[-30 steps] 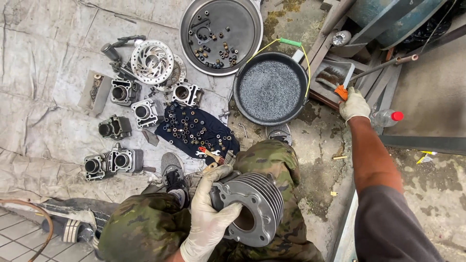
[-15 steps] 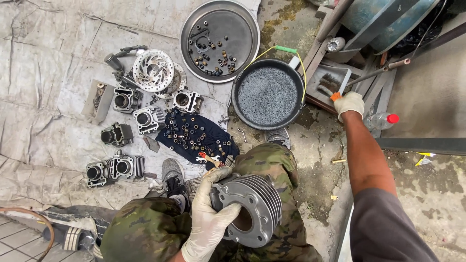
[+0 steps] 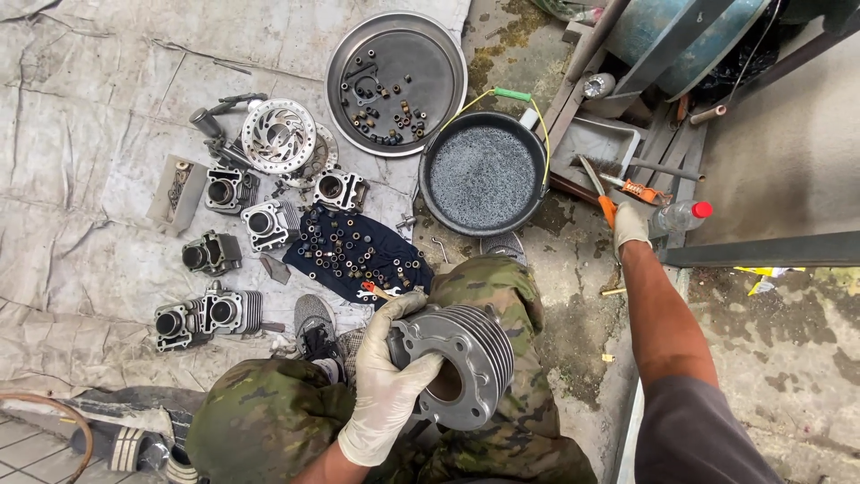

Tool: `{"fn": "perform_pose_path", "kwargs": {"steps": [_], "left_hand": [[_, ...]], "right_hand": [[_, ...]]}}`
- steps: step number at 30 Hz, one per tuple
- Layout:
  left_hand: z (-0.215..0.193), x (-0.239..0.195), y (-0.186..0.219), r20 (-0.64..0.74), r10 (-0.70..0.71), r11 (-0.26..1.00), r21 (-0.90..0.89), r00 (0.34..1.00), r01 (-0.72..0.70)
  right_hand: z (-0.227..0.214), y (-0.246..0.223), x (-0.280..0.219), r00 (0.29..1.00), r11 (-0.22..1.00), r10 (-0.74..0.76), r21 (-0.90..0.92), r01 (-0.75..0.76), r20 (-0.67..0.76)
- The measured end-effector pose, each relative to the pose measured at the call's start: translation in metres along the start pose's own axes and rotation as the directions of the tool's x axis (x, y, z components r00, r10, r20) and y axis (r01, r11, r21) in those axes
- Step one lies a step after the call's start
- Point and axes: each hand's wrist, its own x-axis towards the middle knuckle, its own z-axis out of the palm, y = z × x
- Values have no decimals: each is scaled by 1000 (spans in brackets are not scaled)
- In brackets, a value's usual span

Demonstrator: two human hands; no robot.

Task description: The person sits on the ground and scrubs a metal engine cylinder head with a wire brush. They rotate the part to clean the exterior fins and the interior bore, then switch to a smaller brush to clean the inside of the cylinder.

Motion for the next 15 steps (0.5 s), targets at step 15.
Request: {"fn": "perform_pose_path", "kwargs": {"steps": [15], "left_hand": [[-4, -1, -9, -39, -33, 999, 7, 999, 33]], "right_hand": [[-53, -61, -160, 989, 311, -137, 950, -18, 64]]}}
